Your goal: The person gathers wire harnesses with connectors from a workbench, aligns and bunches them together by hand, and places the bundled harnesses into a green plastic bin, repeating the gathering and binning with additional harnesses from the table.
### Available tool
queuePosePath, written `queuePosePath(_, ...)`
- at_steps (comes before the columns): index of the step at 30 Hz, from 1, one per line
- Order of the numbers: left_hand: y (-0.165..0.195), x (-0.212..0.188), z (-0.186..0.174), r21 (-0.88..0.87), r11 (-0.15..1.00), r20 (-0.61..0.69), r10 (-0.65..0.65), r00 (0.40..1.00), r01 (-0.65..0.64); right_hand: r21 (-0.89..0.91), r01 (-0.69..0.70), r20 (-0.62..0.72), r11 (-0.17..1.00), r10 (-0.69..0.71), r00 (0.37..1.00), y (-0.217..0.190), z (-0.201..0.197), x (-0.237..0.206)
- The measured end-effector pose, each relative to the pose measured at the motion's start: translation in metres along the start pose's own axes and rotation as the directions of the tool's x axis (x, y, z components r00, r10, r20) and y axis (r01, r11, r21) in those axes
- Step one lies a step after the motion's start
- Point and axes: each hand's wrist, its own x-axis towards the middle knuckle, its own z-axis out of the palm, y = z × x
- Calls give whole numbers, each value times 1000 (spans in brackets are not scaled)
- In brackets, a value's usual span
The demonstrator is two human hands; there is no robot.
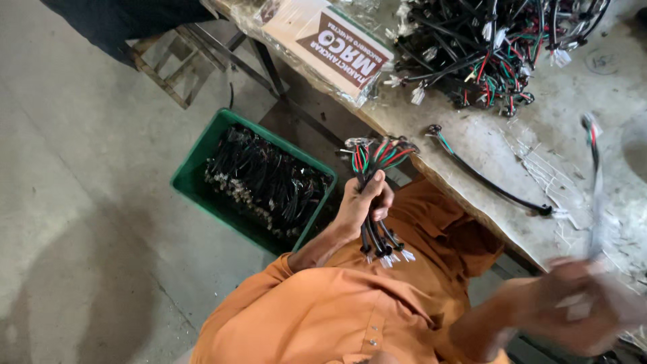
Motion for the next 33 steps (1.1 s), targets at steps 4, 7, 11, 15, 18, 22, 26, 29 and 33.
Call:
queuePosePath(4, 11, -3, 8, 8, 998, 71, -56, 996, 56, 74, 2, 589, 997, -46, 807, -71, -5, -52)
queuePosePath(7, 23, -6, 11, 58, 997, 167, -68, 984, 59, 207, -233, 942, 950, -129, 310, -95, 16, -66)
queuePosePath(11, 31, -17, 18, 219, 972, 112, -112, 987, 86, 296, -325, 946, 898, -228, 231, -96, 23, -52)
queuePosePath(15, 37, -25, 20, 276, 950, 297, 61, 953, -146, 149, -429, 870, 891, 88, 485, -82, 27, -48)
queuePosePath(18, 42, -28, 15, 636, 742, 398, -82, 914, -210, 413, -850, 693, 327, 492, 527, -69, 25, -60)
queuePosePath(22, 38, -21, 12, 571, 598, 688, 25, 725, -563, 516, -846, 730, 130, 450, 514, -41, 0, -69)
queuePosePath(26, 27, -14, 8, 574, 491, 727, 62, 683, -655, 462, -869, 763, 174, 422, 490, -24, -24, -79)
queuePosePath(29, 24, -14, 1, 607, 405, 712, 105, 695, -684, 288, -865, 711, 410, 514, 480, -22, -27, -84)
queuePosePath(33, 25, -19, -11, 687, 345, 631, 152, 761, -639, 157, -807, 754, 570, 459, 471, -24, -18, -82)
